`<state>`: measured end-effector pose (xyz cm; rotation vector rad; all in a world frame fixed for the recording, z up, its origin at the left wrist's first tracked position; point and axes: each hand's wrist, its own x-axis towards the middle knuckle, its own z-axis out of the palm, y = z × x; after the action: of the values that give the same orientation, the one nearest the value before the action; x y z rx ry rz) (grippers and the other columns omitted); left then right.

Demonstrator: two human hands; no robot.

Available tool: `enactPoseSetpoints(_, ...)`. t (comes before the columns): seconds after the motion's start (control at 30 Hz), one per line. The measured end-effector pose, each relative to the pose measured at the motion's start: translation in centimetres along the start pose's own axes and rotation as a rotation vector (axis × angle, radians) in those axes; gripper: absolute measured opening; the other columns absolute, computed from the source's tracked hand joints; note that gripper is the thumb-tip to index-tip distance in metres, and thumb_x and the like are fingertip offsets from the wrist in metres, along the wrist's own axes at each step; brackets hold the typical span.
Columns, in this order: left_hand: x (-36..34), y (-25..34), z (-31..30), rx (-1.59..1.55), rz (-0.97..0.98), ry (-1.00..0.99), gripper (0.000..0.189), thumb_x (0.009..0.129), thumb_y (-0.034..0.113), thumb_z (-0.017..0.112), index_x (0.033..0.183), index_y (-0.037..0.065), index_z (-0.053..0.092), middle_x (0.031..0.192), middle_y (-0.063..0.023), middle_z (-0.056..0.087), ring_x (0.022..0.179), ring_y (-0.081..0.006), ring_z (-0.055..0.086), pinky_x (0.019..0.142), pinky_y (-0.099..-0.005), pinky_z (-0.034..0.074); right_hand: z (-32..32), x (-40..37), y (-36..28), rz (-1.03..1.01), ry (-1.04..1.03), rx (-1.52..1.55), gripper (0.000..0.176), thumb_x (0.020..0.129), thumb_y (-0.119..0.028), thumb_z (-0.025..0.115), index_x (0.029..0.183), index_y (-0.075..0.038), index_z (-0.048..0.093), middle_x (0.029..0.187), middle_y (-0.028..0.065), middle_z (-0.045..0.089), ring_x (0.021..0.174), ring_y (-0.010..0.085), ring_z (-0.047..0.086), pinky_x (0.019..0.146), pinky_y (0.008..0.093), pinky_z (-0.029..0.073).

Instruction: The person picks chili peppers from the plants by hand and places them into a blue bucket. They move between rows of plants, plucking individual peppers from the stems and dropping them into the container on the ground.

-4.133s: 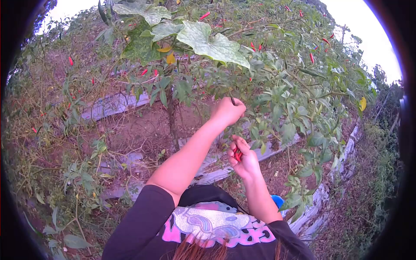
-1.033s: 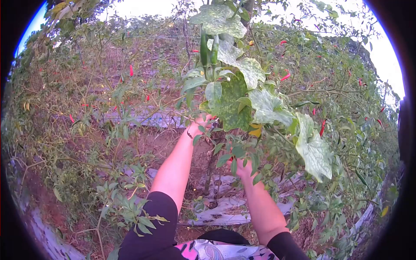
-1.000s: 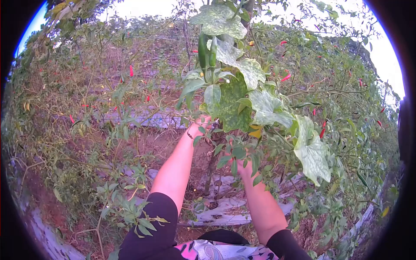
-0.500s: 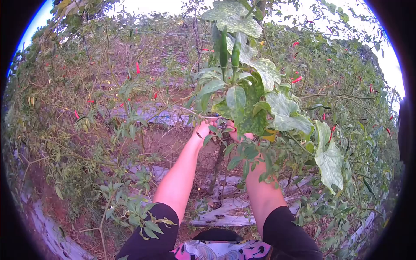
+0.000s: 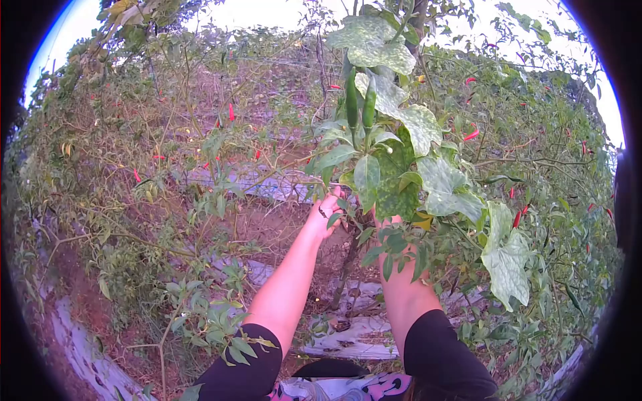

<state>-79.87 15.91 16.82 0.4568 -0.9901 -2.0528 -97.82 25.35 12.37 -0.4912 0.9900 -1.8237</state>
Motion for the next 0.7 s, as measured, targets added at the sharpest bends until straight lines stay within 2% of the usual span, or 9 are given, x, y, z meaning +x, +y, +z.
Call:
enactPoseSetpoints(0.1, 0.5, -0.5, -0.2, -0.06, -0.022, 0.009, 0.033, 0.082, 0.041, 0.063, 0.091, 0.011, 0.052, 0.059, 0.0047, 0.04, 0.04, -0.0049, 0.032, 0.035, -0.019, 0.018, 0.0, 0.2, 0.0, -0.002, -0.004, -0.002, 0.003, 0.086, -0.01, 0.047, 0.089, -0.01, 0.047, 0.066, 0.0024, 0.046, 0.047, 0.0117, 0.039, 0.038, 0.0242, 0.029)
enactPoseSetpoints(0.2, 1.5, -0.6, -0.6, -0.048, -0.003, -0.098, 0.031, 0.082, 0.04, 0.063, 0.088, 0.011, 0.053, 0.059, 0.0048, 0.039, 0.04, -0.0048, 0.032, 0.035, -0.0199, 0.018, 0.1, 0.3, 0.2, -0.002, -0.011, 0.0, 0.003, 0.085, -0.01, 0.047, 0.088, -0.01, 0.047, 0.065, 0.0024, 0.046, 0.047, 0.0116, 0.039, 0.037, 0.0241, 0.029)
enactPoseSetpoints(0.3, 4.5, -2.6, -2.2, -0.074, 0.0, -0.054, 0.028, 0.083, 0.038, 0.062, 0.085, 0.011, 0.054, 0.059, 0.0049, 0.04, 0.041, -0.0051, 0.033, 0.036, -0.0208, 0.02, 0.4, 0.2, 0.7, -0.001, -0.002, -0.001, 0.002, 0.085, -0.01, 0.047, 0.087, -0.01, 0.046, 0.065, 0.0024, 0.046, 0.046, 0.0115, 0.038, 0.037, 0.0241, 0.028)
enactPoseSetpoints(0.33, 4.0, -2.2, -1.4, -0.018, 0.09, -0.031, 0.027, 0.084, 0.039, 0.06, 0.082, 0.012, 0.054, 0.057, 0.005, 0.041, 0.042, -0.0056, 0.035, 0.036, -0.0217, 0.02, 0.1, 0.1, 0.5, -0.004, -0.007, -0.005, 0.002, 0.085, -0.009, 0.047, 0.087, -0.01, 0.046, 0.065, 0.0024, 0.046, 0.046, 0.0115, 0.038, 0.036, 0.0241, 0.028)
enactPoseSetpoints(0.43, 4.2, -2.0, -1.2, -0.048, 0.145, -0.121, 0.029, 0.085, 0.04, 0.057, 0.082, 0.012, 0.054, 0.057, 0.0047, 0.042, 0.044, -0.0059, 0.037, 0.035, -0.0216, 0.021, 0.3, -0.1, 0.6, 0.0, -0.01, -0.008, 0.002, 0.085, -0.009, 0.047, 0.086, -0.01, 0.046, 0.064, 0.0024, 0.046, 0.046, 0.0114, 0.038, 0.036, 0.024, 0.028)
enactPoseSetpoints(0.5, 7.9, -3.8, -3.0, 0.082, 0.228, 0.045, 0.028, 0.086, 0.041, 0.056, 0.08, 0.013, 0.053, 0.057, 0.0044, 0.042, 0.043, -0.0059, 0.036, 0.035, -0.0214, 0.022, 0.1, -0.1, 0.7, 0.003, -0.013, -0.012, 0.002, 0.085, -0.009, 0.047, 0.086, -0.01, 0.046, 0.064, 0.0023, 0.046, 0.045, 0.0114, 0.038, 0.036, 0.024, 0.027)
enactPoseSetpoints(0.57, 9.3, -4.0, -3.2, 0.051, 0.218, 0.105, 0.027, 0.087, 0.041, 0.055, 0.078, 0.015, 0.052, 0.057, 0.0042, 0.042, 0.041, -0.0062, 0.035, 0.034, -0.0215, 0.022, 0.5, -0.3, 0.7, 0.009, -0.018, -0.014, 0.002, 0.084, -0.009, 0.047, 0.085, -0.01, 0.046, 0.064, 0.0023, 0.045, 0.045, 0.0113, 0.037, 0.035, 0.0239, 0.027)
enactPoseSetpoints(0.67, 10.0, -3.3, -3.1, -0.236, 0.069, 0.039, 0.026, 0.088, 0.038, 0.053, 0.074, 0.017, 0.049, 0.056, 0.0041, 0.041, 0.037, -0.007, 0.032, 0.032, -0.022, 0.022, 0.3, -0.7, 0.9, 0.019, -0.01, -0.023, 0.002, 0.084, -0.009, 0.047, 0.084, -0.01, 0.045, 0.063, 0.0023, 0.045, 0.045, 0.0113, 0.037, 0.035, 0.0239, 0.027)
enactPoseSetpoints(0.7, 9.4, -2.8, -2.8, -0.236, 0.045, -0.017, 0.025, 0.087, 0.037, 0.053, 0.074, 0.017, 0.049, 0.056, 0.0041, 0.041, 0.037, -0.0071, 0.032, 0.032, -0.0223, 0.023, 0.4, -0.4, 1.0, 0.02, -0.013, -0.026, 0.003, 0.084, -0.009, 0.047, 0.084, -0.011, 0.045, 0.063, 0.0023, 0.045, 0.044, 0.0112, 0.037, 0.035, 0.0239, 0.026)
